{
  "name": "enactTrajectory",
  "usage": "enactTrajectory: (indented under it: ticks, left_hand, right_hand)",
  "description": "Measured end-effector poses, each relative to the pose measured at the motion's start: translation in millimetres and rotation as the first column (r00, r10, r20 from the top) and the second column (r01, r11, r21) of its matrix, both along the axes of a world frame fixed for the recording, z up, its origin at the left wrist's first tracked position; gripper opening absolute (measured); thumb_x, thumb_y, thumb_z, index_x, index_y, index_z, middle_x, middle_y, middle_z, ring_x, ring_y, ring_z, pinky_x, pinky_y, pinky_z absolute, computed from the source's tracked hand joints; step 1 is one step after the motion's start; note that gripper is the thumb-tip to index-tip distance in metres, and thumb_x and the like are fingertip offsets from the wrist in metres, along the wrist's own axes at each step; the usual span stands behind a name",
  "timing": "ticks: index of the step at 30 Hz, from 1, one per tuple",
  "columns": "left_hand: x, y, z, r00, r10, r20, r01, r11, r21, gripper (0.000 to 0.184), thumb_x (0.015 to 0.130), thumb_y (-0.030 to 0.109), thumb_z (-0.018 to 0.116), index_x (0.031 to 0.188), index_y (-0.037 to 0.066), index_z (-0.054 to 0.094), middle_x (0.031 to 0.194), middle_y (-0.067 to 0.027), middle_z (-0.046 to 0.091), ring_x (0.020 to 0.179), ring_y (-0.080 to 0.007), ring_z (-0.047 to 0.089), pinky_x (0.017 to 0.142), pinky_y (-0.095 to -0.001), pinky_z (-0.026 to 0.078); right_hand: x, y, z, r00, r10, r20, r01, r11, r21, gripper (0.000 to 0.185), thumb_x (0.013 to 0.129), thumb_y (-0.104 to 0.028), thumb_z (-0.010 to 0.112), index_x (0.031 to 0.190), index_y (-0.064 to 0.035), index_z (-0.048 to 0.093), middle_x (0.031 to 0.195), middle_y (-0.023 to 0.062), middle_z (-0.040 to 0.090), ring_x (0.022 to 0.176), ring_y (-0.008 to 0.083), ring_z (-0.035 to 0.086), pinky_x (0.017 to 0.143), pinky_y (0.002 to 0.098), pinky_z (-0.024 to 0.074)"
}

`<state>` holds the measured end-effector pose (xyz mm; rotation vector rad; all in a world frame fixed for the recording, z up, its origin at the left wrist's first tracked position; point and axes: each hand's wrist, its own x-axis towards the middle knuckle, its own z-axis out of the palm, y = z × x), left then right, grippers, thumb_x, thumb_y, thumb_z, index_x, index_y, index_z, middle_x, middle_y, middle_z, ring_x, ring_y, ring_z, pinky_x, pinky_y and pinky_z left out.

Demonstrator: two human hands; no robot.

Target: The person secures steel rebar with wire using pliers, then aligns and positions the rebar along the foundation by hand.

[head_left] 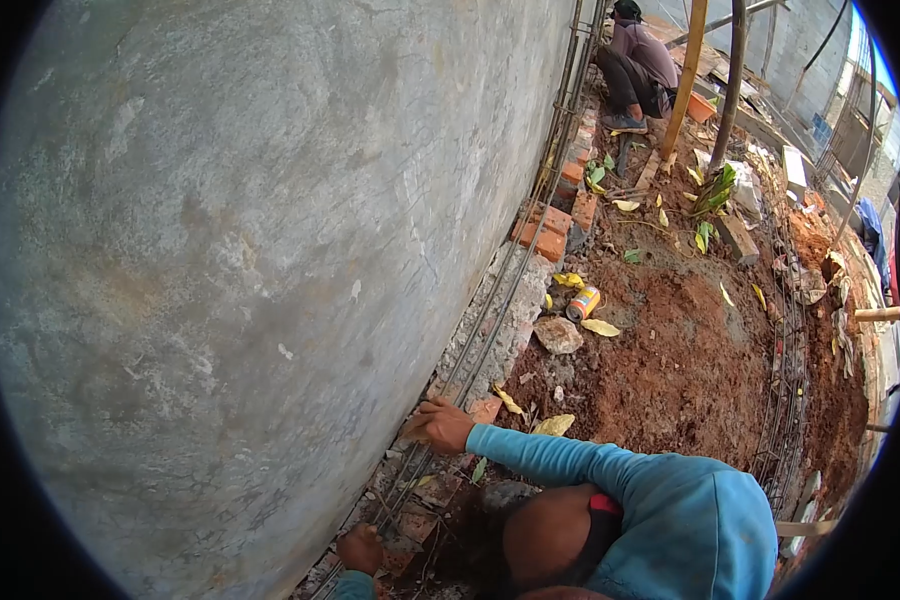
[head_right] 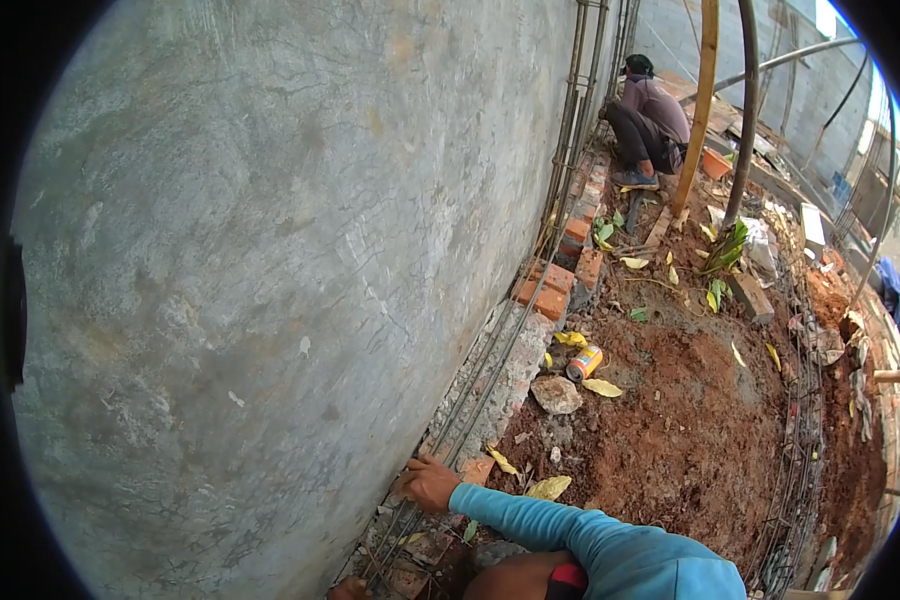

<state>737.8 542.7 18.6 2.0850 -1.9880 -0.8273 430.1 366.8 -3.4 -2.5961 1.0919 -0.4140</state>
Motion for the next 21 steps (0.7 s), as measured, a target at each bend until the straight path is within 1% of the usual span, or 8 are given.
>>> enactTrajectory:
  ticks: [2, 5, 10, 15, 17, 18, 20, 21]
  left_hand:
    - [0.9, -1.1, -0.9, 0.999, -0.015, 0.041, 0.014, 0.999, 0.034, 0.081, 0.096, 0.068, 0.025, 0.068, 0.002, 0.063, 0.057, -0.0165, 0.059, 0.052, -0.0351, 0.060, 0.054, -0.0466, 0.050]
    - [10.2, 4.1, -16.4, 1.000, -0.009, 0.004, 0.009, 0.999, 0.031, 0.078, 0.097, 0.065, 0.028, 0.072, 0.001, 0.066, 0.059, -0.0167, 0.061, 0.053, -0.0343, 0.061, 0.056, -0.0463, 0.051]
    - [5.9, 11.2, -23.3, 0.999, 0.039, -0.015, -0.040, 0.999, -0.036, 0.079, 0.097, 0.065, 0.025, 0.077, 0.001, 0.067, 0.061, -0.0167, 0.062, 0.056, -0.0337, 0.062, 0.058, -0.0458, 0.052]
    - [9.2, 13.4, -24.6, 0.997, 0.061, 0.050, -0.061, 0.998, -0.006, 0.079, 0.098, 0.064, 0.025, 0.084, -0.001, 0.068, 0.066, -0.0186, 0.064, 0.059, -0.0357, 0.063, 0.061, -0.0468, 0.051]
    - [5.9, 15.1, -26.9, 0.991, 0.074, 0.115, -0.061, 0.991, -0.115, 0.080, 0.097, 0.065, 0.026, 0.085, -0.002, 0.068, 0.068, -0.0206, 0.064, 0.059, -0.0384, 0.062, 0.060, -0.0471, 0.051]
    - [4.7, 13.9, -31.9, 0.991, 0.070, 0.117, -0.057, 0.992, -0.115, 0.080, 0.097, 0.065, 0.026, 0.085, -0.002, 0.068, 0.068, -0.0206, 0.064, 0.059, -0.0384, 0.062, 0.060, -0.0471, 0.051]
    - [1.2, 13.3, -36.1, 0.991, 0.112, 0.067, -0.092, 0.964, -0.250, 0.082, 0.096, 0.067, 0.025, 0.082, -0.002, 0.066, 0.067, -0.0212, 0.062, 0.057, -0.0403, 0.060, 0.058, -0.0471, 0.050]
    - [1.6, 13.0, -35.8, 0.992, 0.107, 0.071, -0.087, 0.965, -0.246, 0.082, 0.096, 0.067, 0.025, 0.082, -0.002, 0.066, 0.067, -0.0212, 0.062, 0.057, -0.0403, 0.060, 0.058, -0.0471, 0.050]
  right_hand:
    - [1.1, 1.7, 5.1, 1.000, -0.010, -0.014, 0.010, 1.000, 0.019, 0.033, 0.079, -0.012, 0.069, 0.111, -0.0214, 0.073, 0.114, -0.0048, 0.065, 0.103, 0.0193, 0.049, 0.094, 0.0358, 0.0356]
    - [3.8, 0.5, 6.1, 1.000, 0.002, -0.019, 0.000, 0.992, 0.126, 0.027, 0.085, -0.015, 0.067, 0.111, -0.0148, 0.072, 0.118, 0.0017, 0.064, 0.111, 0.0223, 0.049, 0.099, 0.0413, 0.0352]
    - [3.2, 5.8, 1.7, 0.998, -0.054, 0.035, 0.050, 0.993, 0.110, 0.040, 0.081, -0.016, 0.071, 0.120, -0.0117, 0.065, 0.117, 0.0069, 0.058, 0.113, 0.0259, 0.049, 0.104, 0.0457, 0.0329]
    - [-1.0, 14.1, 5.1, 0.954, -0.181, 0.241, 0.178, 0.983, 0.035, 0.035, 0.081, -0.011, 0.069, 0.116, -0.0093, 0.064, 0.116, 0.0102, 0.056, 0.113, 0.0293, 0.049, 0.102, 0.0464, 0.0347]
    - [-10.1, 16.1, 13.2, 0.876, -0.337, 0.345, 0.343, 0.938, 0.046, 0.032, 0.081, -0.010, 0.069, 0.112, -0.0080, 0.061, 0.116, 0.0139, 0.055, 0.109, 0.0318, 0.052, 0.094, 0.0456, 0.0395]
    - [-16.1, 15.0, 12.8, 0.874, -0.340, 0.347, 0.346, 0.937, 0.047, 0.032, 0.081, -0.010, 0.069, 0.112, -0.0080, 0.061, 0.116, 0.0139, 0.055, 0.109, 0.0318, 0.052, 0.094, 0.0456, 0.0395]
    - [-28.8, 15.0, 5.7, 0.708, -0.612, 0.354, 0.592, 0.786, 0.175, 0.029, 0.082, -0.012, 0.069, 0.108, -0.0040, 0.057, 0.113, 0.0187, 0.054, 0.104, 0.0347, 0.053, 0.087, 0.0445, 0.0425]
    - [-34.2, 13.6, -3.2, 0.704, -0.616, 0.354, 0.595, 0.783, 0.180, 0.029, 0.082, -0.012, 0.069, 0.108, -0.0040, 0.057, 0.113, 0.0187, 0.054, 0.104, 0.0347, 0.053, 0.087, 0.0445, 0.0425]
